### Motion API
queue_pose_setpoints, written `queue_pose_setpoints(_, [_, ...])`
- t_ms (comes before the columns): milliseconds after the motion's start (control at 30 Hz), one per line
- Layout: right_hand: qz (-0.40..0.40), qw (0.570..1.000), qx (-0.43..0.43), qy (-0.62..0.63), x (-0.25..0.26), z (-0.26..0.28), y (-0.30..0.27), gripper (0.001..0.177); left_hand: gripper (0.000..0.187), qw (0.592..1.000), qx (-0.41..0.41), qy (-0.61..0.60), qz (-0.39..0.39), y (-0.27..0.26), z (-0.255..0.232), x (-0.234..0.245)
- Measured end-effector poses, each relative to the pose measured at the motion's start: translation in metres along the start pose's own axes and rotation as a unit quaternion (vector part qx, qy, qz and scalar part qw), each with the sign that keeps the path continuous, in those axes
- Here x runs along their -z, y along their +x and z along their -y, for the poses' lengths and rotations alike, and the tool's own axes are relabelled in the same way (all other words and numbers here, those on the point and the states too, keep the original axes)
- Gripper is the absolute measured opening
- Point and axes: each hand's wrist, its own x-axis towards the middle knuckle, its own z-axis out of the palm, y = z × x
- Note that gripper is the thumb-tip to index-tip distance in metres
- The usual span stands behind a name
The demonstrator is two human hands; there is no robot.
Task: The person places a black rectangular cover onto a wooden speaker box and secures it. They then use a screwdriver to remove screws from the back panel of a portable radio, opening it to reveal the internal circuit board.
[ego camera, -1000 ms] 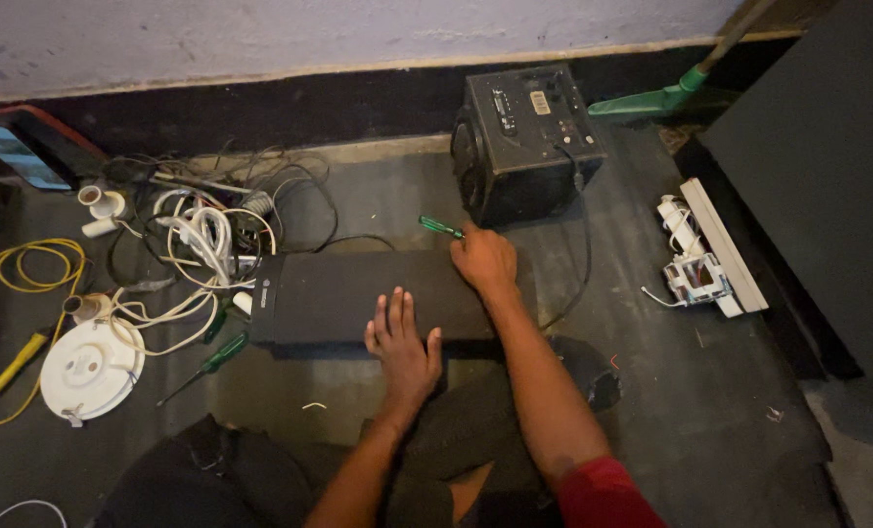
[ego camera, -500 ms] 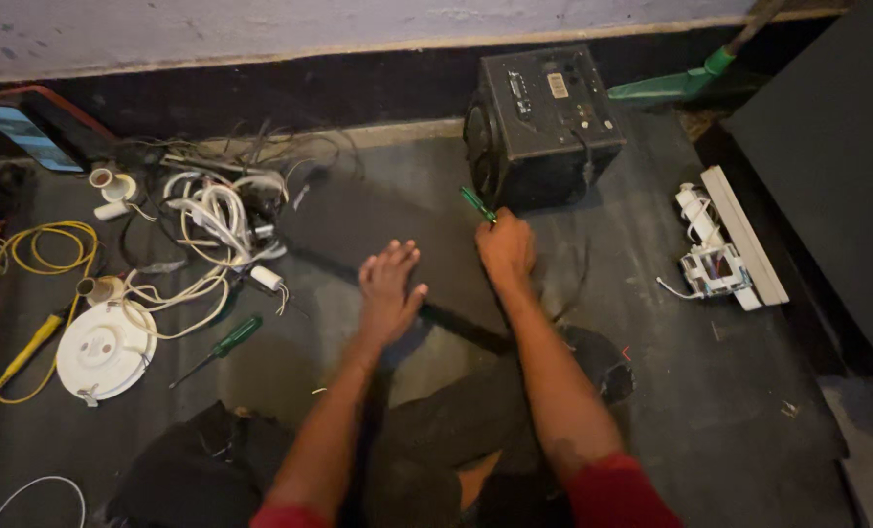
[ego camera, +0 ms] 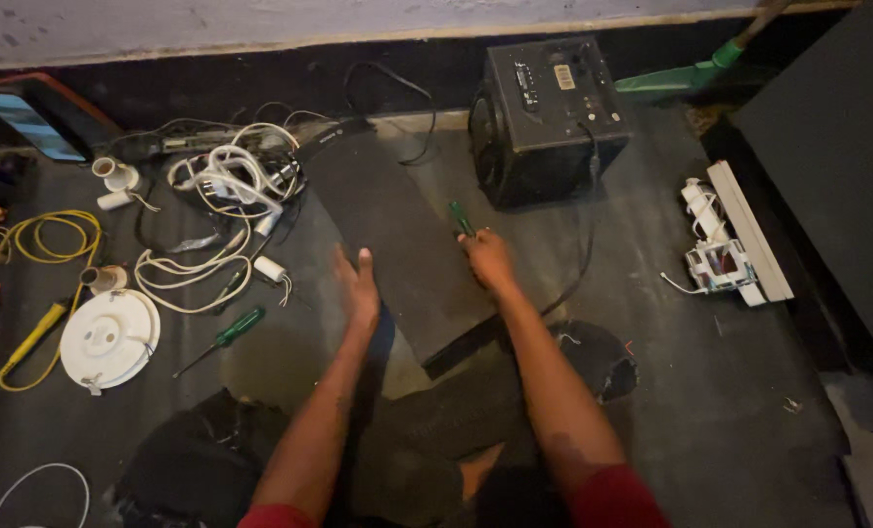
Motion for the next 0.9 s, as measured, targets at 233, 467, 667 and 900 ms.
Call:
queue_pose_setpoints(233, [0.061, 0.989, -0.039, 0.126, -0.006, -0.016, 0.020, 0.035, 0.102, 0.993, -0.022, -0.098, 0.065, 0.000, 0.039, -0.023])
queue_pose_setpoints(467, [0.023, 0.960, -0.020, 0.277, -0.028, 0.028, -0.020, 0.030, 0.099, 0.982, -0.097, -0.107, 0.123, 0.032, -0.021, 0.029])
queue_pose_setpoints(667, [-0.014, 0.925, 0.041, 0.376, -0.075, 0.068, -0.054, 0.037, 0.066, 0.982, -0.131, 0.100, 0.089, 0.048, -0.072, 0.065])
queue_pose_setpoints(900, [0.031, 0.919, 0.031, 0.392, -0.052, 0.076, -0.061, 0.028, 0.051, 0.931, -0.300, 0.205, 0.027, -0.003, -0.112, 0.039])
